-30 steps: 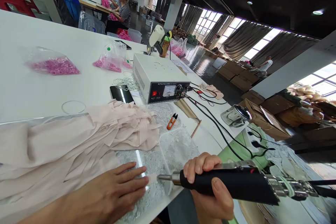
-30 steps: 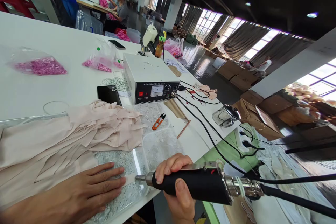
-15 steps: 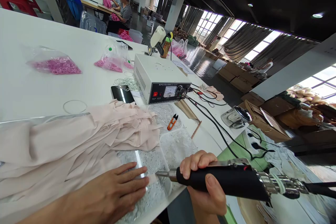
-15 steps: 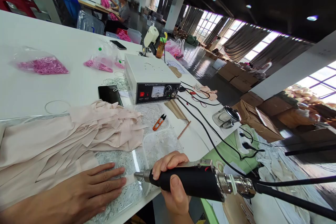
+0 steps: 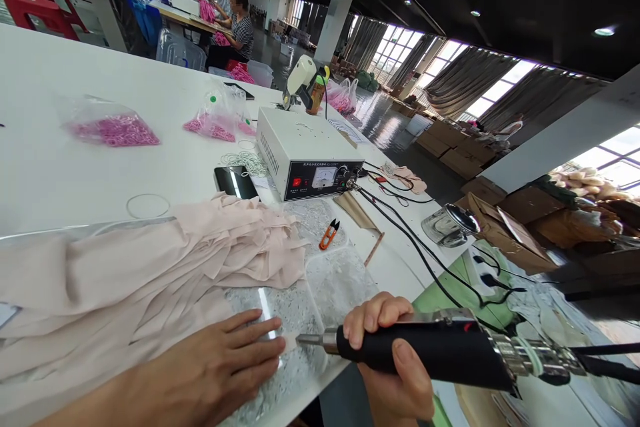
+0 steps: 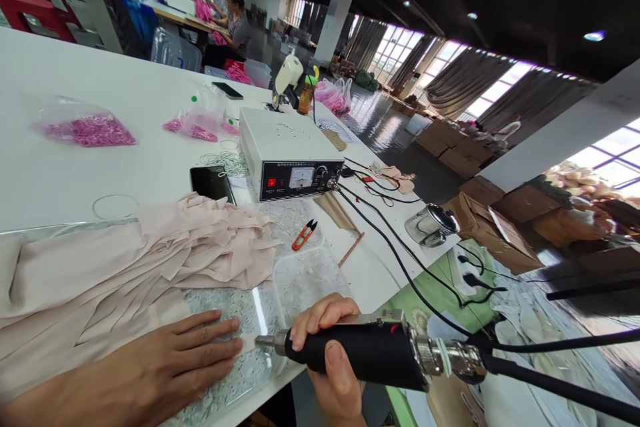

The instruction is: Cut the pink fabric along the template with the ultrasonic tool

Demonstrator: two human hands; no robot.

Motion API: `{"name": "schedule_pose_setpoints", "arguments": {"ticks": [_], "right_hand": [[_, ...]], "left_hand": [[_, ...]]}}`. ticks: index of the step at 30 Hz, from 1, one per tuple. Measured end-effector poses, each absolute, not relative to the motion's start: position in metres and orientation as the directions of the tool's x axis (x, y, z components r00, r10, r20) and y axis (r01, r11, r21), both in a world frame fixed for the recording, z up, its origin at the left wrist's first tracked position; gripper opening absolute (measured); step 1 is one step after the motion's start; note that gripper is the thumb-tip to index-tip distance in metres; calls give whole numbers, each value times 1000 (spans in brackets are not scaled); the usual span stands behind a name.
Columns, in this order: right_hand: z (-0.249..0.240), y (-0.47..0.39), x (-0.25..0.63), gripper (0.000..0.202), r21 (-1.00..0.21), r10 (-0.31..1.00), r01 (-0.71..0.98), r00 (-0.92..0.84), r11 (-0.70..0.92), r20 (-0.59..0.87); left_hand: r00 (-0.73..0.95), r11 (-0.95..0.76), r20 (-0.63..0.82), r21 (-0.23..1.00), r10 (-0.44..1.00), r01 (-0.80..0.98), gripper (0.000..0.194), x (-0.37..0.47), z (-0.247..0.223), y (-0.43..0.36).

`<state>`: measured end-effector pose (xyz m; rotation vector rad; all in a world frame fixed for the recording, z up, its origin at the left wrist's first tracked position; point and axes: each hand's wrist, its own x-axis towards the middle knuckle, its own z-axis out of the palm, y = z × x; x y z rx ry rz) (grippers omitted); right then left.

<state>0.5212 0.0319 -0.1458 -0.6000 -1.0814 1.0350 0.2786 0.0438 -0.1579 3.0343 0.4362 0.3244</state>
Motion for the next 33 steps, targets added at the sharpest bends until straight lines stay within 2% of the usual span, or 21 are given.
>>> {"name": "schedule_pose_setpoints", "arguments": {"ticks": [9,15,18,24,33], "right_hand": [[-146,35,520,17,-830,902,-360,103,427,419],[-145,36,519,17,-821,896,-364,120,441,428],[-144,36,518,16,-823,895,-355,126,443,428],[-142,36,516,17,-839,900,-328,132,435,415],[-138,35,498,17,-825,898,-364,92,432,429]], "left_hand": [[930,-961,245,66,275,267,38,275,-158,41],[944,-970,230,5,237,242,43,274,-157,45],[942,-969,229,43,246,243,43,274,-156,46],[900,-939,284,197,331,283,42,275,-162,39],[882,-939,324,151,343,310,32,280,-169,35]]}}
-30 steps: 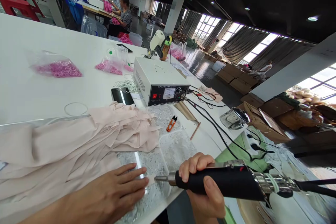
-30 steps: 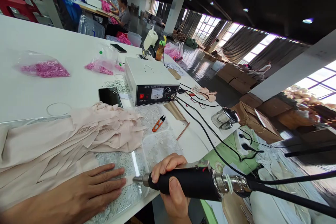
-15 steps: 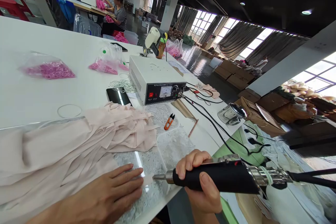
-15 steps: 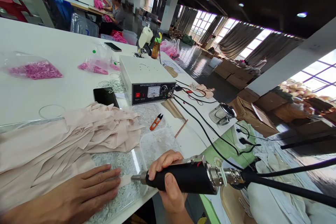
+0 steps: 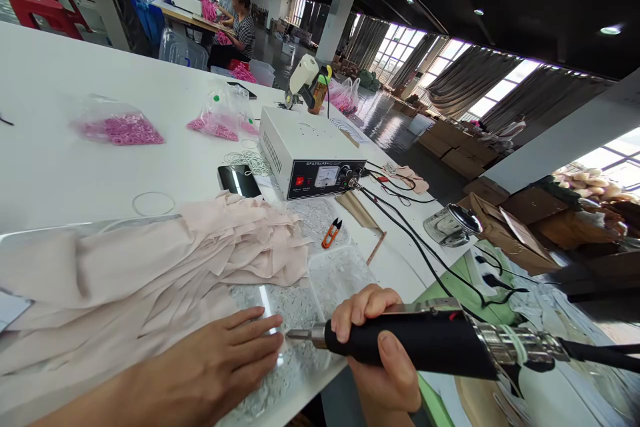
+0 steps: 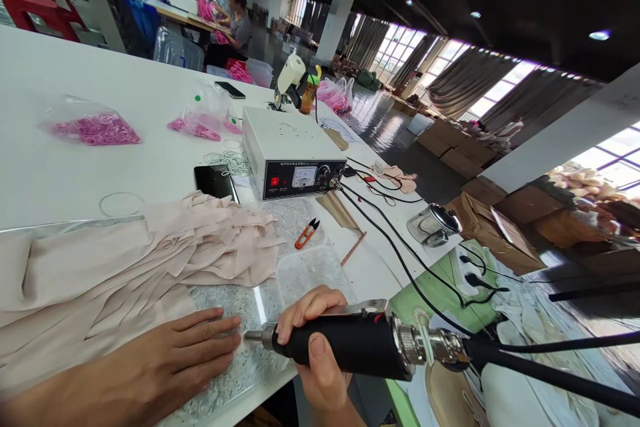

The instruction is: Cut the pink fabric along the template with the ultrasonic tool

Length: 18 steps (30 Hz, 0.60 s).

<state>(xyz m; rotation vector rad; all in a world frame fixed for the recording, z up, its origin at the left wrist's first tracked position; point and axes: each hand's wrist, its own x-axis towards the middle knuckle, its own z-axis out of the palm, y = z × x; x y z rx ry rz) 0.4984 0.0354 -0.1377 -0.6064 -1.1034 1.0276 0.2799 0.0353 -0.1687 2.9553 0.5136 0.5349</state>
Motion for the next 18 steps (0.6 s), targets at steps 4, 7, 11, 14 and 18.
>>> {"name": "schedule_pose_setpoints", "arguments": {"ticks": [4,7,11,14,18], "right_hand": [[-140,35,498,17,-817,895,-388,51,426,442],[-143,35,498,17,-815,895,-396,44,423,444],[-143,36,497,16,-818,893,-385,36,427,449],[-143,36,498,14,-821,890,-380,14,427,457],[-142,34,502,15,-810,897,-417,29,412,442]], "left_hand": [[873,-940,350,146,339,307,30,280,-165,37],[871,-941,358,151,337,303,29,280,-163,37],[871,-943,363,139,332,301,30,280,-163,38],[864,-944,381,131,329,302,29,281,-164,37],[854,-943,398,136,333,304,31,282,-166,37]]}}
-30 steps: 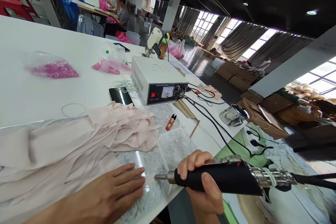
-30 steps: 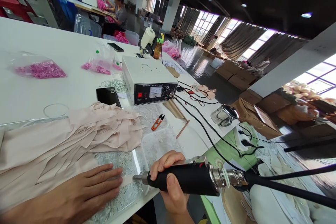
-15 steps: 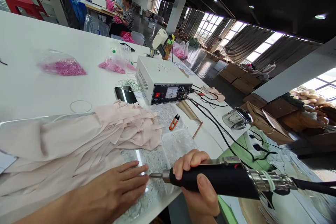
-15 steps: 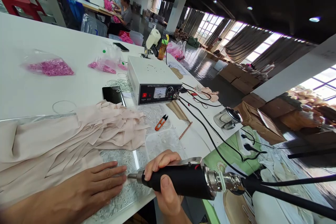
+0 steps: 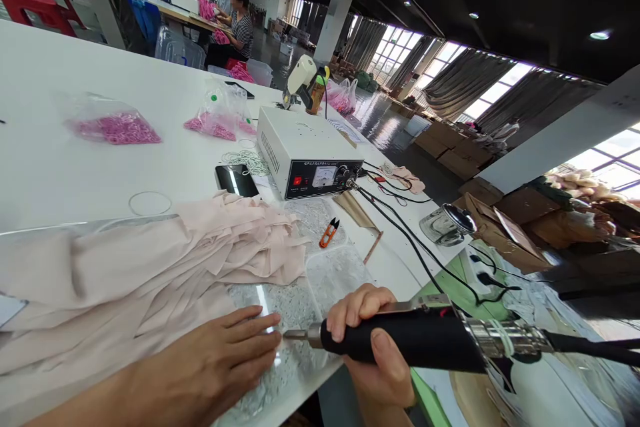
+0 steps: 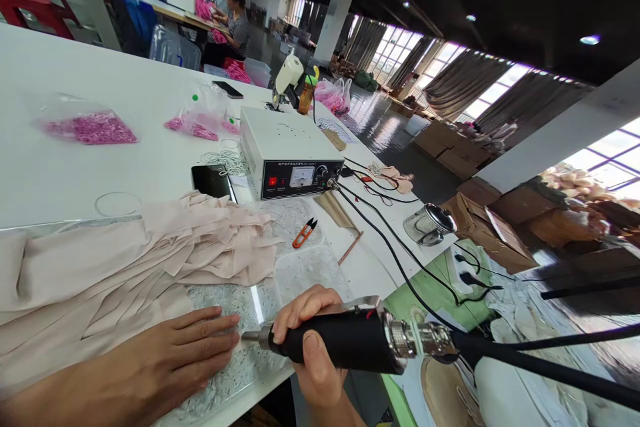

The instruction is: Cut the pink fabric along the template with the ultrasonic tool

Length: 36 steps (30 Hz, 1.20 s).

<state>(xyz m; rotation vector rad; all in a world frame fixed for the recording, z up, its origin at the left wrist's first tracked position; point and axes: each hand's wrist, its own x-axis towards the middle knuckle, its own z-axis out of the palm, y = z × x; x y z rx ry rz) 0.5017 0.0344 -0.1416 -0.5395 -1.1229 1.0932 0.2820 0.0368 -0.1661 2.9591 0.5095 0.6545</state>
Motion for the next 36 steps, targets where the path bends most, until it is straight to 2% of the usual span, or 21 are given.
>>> {"name": "schedule_pose_setpoints", "arguments": {"ticks": [10,23,28,36], "right_hand": [[-143,26,507,16,-827,908,-398,40,397,417],[-143,26,505,16,-831,908,-400,8,387,418],[-142,26,507,16,-814,903,-421,28,399,429],[-144,26,505,16,-816,905,-421,33,397,423]], "left_hand": [[854,-946,411,83,320,314,31,282,-162,38],[838,-935,417,183,353,304,29,281,-175,35],[852,-933,381,175,360,316,30,280,-178,34],[836,-936,422,178,351,303,29,281,-173,35]]}}
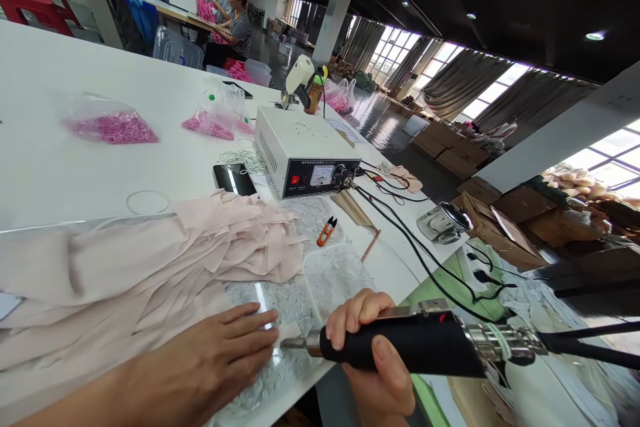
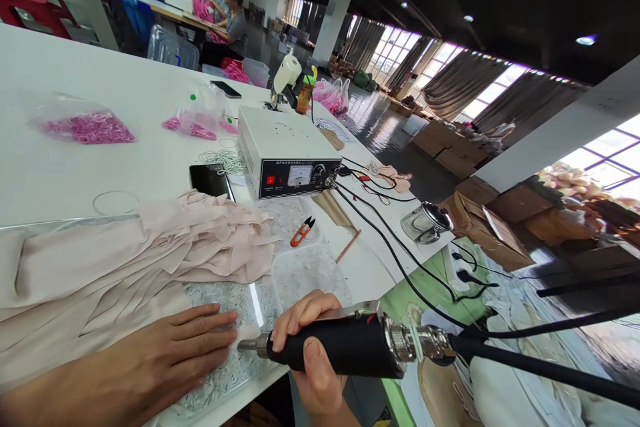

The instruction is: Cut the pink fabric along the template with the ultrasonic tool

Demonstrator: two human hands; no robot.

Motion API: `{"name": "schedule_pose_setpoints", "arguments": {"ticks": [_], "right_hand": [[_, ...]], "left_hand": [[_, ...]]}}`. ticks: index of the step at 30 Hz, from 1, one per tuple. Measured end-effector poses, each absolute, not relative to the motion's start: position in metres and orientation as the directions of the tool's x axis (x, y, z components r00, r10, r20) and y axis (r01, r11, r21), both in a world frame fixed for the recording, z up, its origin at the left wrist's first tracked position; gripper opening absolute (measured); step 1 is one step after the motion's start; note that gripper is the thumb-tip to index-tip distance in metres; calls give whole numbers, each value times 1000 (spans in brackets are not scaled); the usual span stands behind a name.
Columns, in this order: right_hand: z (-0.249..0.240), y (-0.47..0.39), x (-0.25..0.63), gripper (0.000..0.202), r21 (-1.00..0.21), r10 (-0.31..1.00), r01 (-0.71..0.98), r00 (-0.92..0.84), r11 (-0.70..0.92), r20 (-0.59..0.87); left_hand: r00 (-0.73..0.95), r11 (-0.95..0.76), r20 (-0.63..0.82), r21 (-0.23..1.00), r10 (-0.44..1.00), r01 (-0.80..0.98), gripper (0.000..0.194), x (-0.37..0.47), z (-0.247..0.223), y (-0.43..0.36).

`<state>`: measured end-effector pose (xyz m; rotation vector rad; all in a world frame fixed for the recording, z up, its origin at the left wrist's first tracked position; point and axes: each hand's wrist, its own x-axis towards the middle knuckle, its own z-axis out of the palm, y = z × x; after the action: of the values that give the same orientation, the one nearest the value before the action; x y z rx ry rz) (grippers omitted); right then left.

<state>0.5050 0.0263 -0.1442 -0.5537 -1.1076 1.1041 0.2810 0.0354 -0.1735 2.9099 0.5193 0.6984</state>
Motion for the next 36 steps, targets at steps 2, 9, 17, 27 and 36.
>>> {"name": "schedule_pose_setpoints", "arguments": {"ticks": [2,9,17,27,36], "right_hand": [[-144,26,505,16,-818,907,-422,26,391,420],[-142,25,504,16,-829,909,-400,24,390,416],[-138,25,502,15,-846,914,-361,48,392,403],[-141,26,510,16,-830,898,-345,143,439,415],[-142,28,514,16,-809,885,-367,107,459,454]], "left_hand": [[838,-936,417,171,351,307,30,281,-172,36],[833,-936,428,175,351,305,28,281,-173,36],[855,-939,389,160,343,304,27,280,-172,36],[861,-946,391,144,325,291,27,281,-165,37],[865,-920,322,208,384,331,39,263,-168,38]]}}
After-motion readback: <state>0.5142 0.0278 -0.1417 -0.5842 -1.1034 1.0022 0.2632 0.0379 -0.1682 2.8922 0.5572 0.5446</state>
